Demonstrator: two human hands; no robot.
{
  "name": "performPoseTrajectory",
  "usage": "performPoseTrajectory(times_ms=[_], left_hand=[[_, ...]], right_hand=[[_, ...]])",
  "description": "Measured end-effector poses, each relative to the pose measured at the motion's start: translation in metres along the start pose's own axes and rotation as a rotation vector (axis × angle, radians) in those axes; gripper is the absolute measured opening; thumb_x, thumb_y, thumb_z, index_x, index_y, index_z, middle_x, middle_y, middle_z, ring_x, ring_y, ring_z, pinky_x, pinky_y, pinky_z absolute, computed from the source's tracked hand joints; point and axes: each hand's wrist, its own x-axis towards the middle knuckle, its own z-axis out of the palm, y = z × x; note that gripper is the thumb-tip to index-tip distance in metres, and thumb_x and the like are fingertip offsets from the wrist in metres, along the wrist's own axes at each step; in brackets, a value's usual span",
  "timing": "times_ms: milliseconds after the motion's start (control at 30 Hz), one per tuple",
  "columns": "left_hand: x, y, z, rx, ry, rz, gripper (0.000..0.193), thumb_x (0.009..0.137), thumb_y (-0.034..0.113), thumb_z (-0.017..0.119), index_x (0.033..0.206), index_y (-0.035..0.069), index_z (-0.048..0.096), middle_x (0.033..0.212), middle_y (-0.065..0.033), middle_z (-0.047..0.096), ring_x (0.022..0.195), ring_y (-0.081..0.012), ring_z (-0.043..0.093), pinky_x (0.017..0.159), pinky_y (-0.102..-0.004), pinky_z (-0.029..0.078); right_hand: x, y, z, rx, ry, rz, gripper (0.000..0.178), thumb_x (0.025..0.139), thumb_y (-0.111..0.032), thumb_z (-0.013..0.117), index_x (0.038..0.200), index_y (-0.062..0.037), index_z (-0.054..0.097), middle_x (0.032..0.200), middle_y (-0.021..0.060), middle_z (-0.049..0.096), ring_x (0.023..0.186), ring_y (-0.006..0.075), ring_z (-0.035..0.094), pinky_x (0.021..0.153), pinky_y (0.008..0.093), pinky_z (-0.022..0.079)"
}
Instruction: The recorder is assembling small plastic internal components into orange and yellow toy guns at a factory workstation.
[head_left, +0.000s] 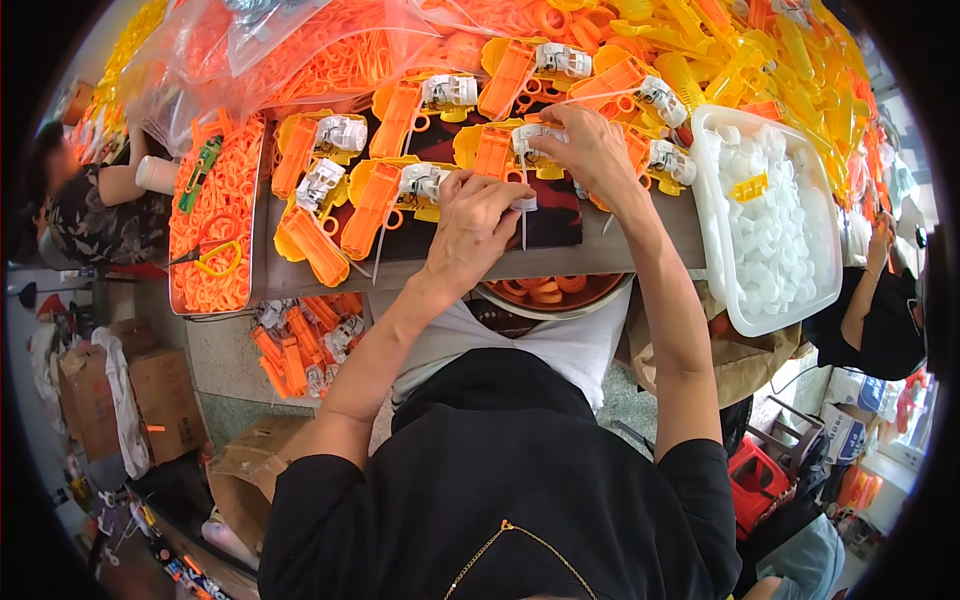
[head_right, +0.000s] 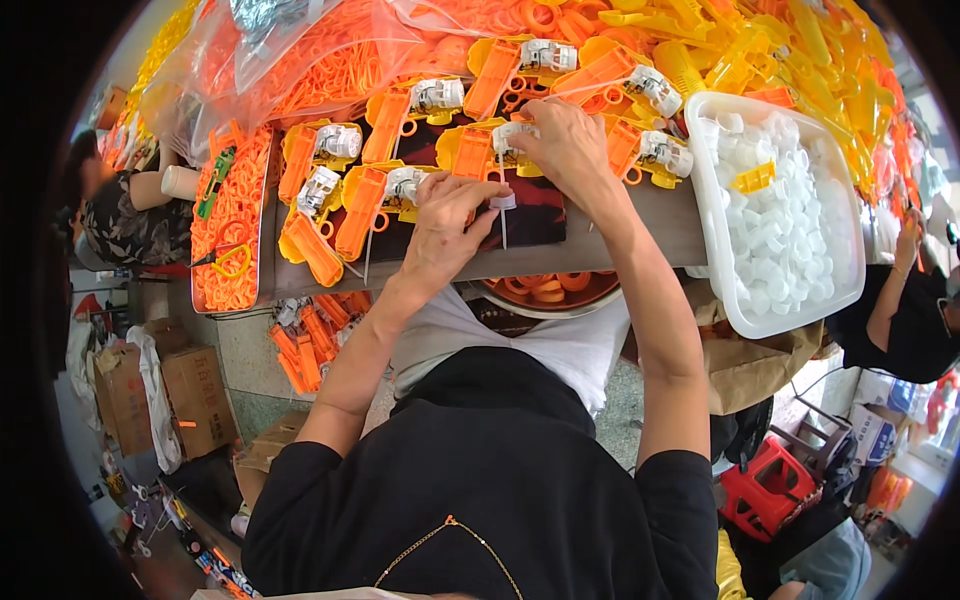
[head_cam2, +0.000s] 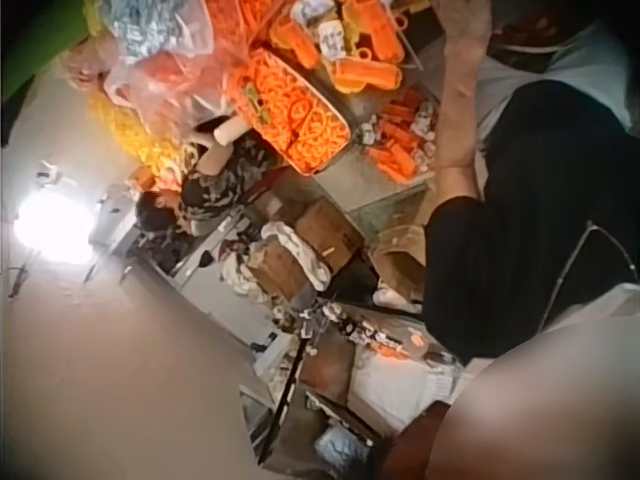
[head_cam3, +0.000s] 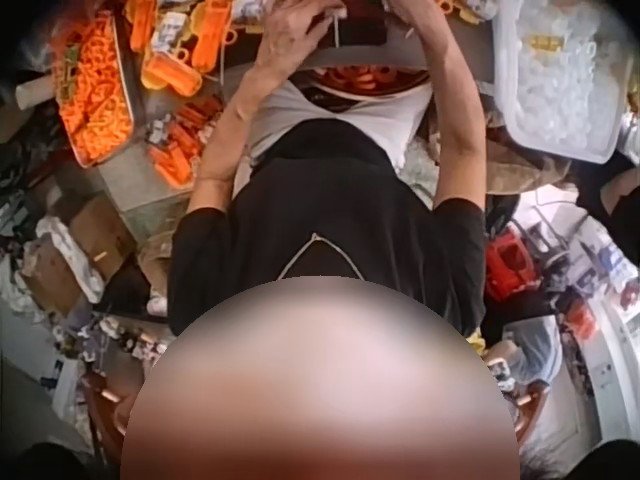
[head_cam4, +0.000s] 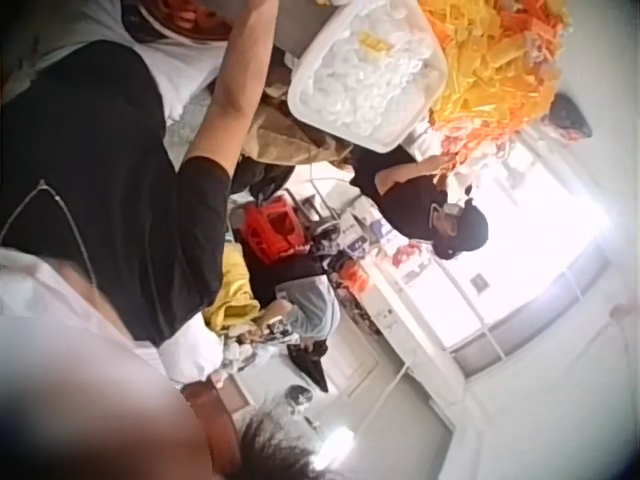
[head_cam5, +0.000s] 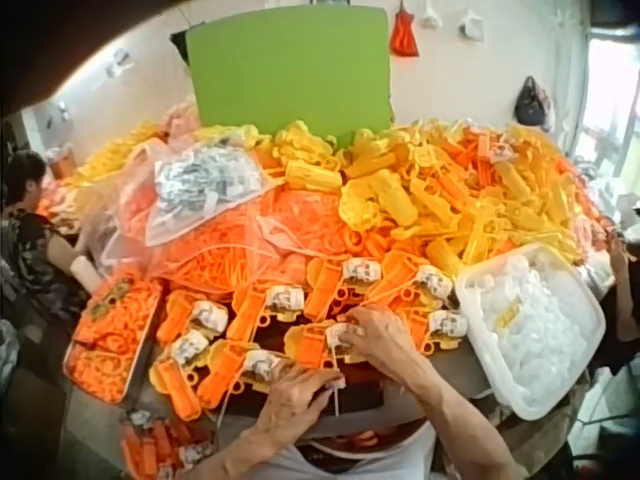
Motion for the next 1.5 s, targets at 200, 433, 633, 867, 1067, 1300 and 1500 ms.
performPoseTrajectory(times_ms=[200,433,633,867,1067,1300,1500], left_hand=[[0.003,-0.01,-0.002,-0.171,0.075,-0.021,0.02,0.084,0.009,0.072,0.103,0.009,0.07,0.092,-0.0061,0.071,0.089,-0.0233,0.065,0.095,-0.0388,0.041],[0.041,-0.015,0.014,0.114,0.091,0.144,0.019,0.085,0.015,0.073,0.103,0.011,0.072,0.095,-0.0051,0.072,0.092,-0.0216,0.064,0.093,-0.0376,0.038],[0.047,-0.024,0.017,0.198,-0.001,0.29,0.018,0.087,0.013,0.068,0.104,0.012,0.072,0.1,-0.0025,0.073,0.098,-0.0202,0.063,0.096,-0.0389,0.037],[0.05,-0.026,0.022,0.266,-0.064,0.424,0.021,0.083,0.009,0.068,0.103,0.013,0.074,0.1,0.0002,0.069,0.1,-0.0186,0.061,0.1,-0.0397,0.038],[0.054,-0.021,0.017,0.292,-0.151,0.422,0.025,0.079,0.005,0.069,0.102,0.013,0.074,0.101,-0.0007,0.066,0.102,-0.0189,0.059,0.101,-0.0407,0.038],[0.048,-0.017,0.018,0.344,-0.107,0.444,0.026,0.078,0.003,0.07,0.103,0.01,0.073,0.102,-0.0037,0.065,0.101,-0.0223,0.059,0.095,-0.0383,0.042],[0.027,-0.017,0.011,0.273,0.138,0.158,0.028,0.081,0.006,0.072,0.109,0.009,0.071,0.105,-0.0046,0.064,0.1,-0.0239,0.06,0.091,-0.0388,0.043]], right_hand=[[0.012,0.011,0.001,0.081,-0.098,-0.048,0.04,0.078,-0.032,0.073,0.108,-0.0048,0.073,0.107,0.0173,0.07,0.104,0.0342,0.065,0.088,0.0468,0.048],[0.023,0.012,-0.003,-0.003,-0.171,0.007,0.039,0.074,-0.034,0.076,0.103,-0.0082,0.073,0.101,0.0127,0.072,0.099,0.0317,0.068,0.086,0.0441,0.051],[0.028,0.011,-0.001,-0.006,-0.212,0.076,0.041,0.071,-0.033,0.076,0.105,-0.0106,0.074,0.099,0.0122,0.073,0.098,0.0293,0.069,0.083,0.0407,0.053],[0.026,0.016,0.0,0.017,-0.175,0.061,0.042,0.07,-0.033,0.075,0.105,-0.0084,0.075,0.093,0.0135,0.073,0.089,0.0292,0.071,0.078,0.0399,0.054],[0.025,0.015,0.005,0.001,-0.138,0.043,0.041,0.071,-0.033,0.074,0.104,-0.0091,0.075,0.092,0.0137,0.073,0.089,0.0299,0.071,0.079,0.0404,0.054],[0.019,0.015,0.003,-0.016,-0.137,0.042,0.037,0.073,-0.035,0.073,0.099,-0.0077,0.074,0.09,0.0136,0.072,0.09,0.0309,0.07,0.08,0.0423,0.052],[0.021,0.012,0.007,0.007,-0.115,0.024,0.035,0.072,-0.031,0.079,0.1,-0.0114,0.073,0.102,0.0109,0.073,0.103,0.0303,0.069,0.084,0.0451,0.053]])
